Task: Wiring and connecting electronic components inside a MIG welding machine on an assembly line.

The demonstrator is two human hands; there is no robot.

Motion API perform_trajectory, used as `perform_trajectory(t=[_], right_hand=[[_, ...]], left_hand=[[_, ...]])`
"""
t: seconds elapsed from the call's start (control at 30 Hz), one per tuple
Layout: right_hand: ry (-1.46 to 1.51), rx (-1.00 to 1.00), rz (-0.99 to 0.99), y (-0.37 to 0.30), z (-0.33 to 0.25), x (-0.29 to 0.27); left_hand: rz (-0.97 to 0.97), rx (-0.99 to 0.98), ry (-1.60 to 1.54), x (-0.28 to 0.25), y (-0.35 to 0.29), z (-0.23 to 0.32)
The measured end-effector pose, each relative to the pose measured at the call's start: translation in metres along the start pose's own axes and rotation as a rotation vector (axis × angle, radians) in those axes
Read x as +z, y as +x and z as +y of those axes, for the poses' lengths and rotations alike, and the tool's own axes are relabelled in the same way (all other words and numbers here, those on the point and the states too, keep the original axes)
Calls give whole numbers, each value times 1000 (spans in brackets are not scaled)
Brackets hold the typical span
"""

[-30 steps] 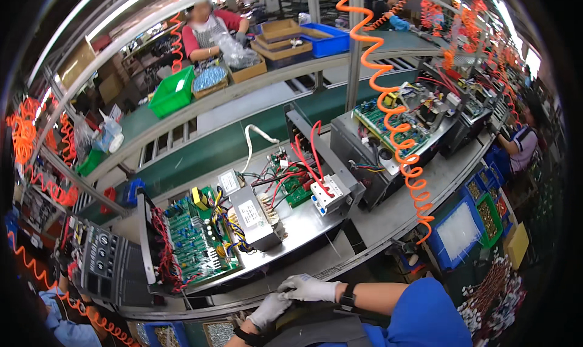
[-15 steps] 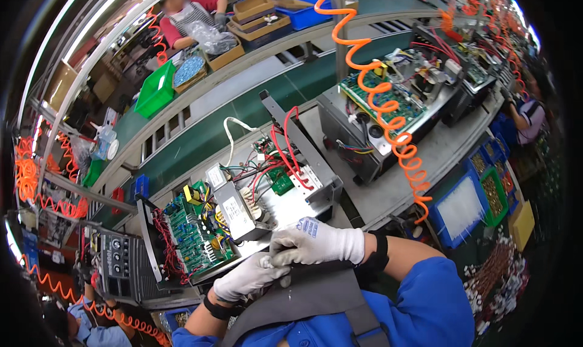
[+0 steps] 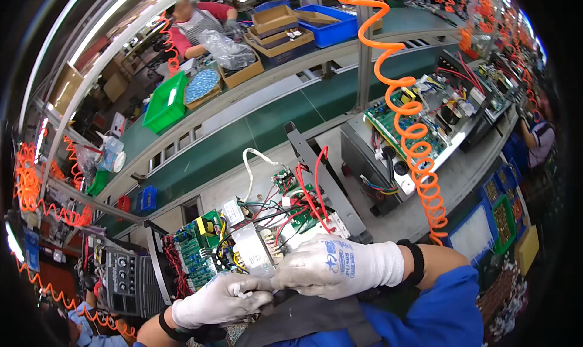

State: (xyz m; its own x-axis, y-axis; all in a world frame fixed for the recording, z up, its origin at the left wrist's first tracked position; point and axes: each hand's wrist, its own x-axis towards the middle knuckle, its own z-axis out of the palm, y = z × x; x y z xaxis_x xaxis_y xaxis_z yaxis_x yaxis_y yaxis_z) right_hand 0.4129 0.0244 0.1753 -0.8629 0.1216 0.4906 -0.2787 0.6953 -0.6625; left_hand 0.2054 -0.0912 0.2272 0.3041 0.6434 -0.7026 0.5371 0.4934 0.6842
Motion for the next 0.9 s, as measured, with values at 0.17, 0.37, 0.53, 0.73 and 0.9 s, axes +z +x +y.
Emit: perform_trajectory(t=[0.17, 0.37, 0.53, 0.73, 0.9], right_hand=[[-605, 374, -153, 13, -8, -21], [-915, 689, -366, 41, 40, -11], [-994, 860, -470, 51, 77, -9], [-781, 911, -333, 79, 71, -20], [-148, 673, 219, 29, -49, -15]], left_hand=[[311, 391, 544, -61, -18, -19], [93, 233, 665, -134, 77, -15], [-235, 640, 602, -141, 136, -33], [-215, 911, 659, -155, 114, -32], [155, 228, 433, -195, 50, -30]])
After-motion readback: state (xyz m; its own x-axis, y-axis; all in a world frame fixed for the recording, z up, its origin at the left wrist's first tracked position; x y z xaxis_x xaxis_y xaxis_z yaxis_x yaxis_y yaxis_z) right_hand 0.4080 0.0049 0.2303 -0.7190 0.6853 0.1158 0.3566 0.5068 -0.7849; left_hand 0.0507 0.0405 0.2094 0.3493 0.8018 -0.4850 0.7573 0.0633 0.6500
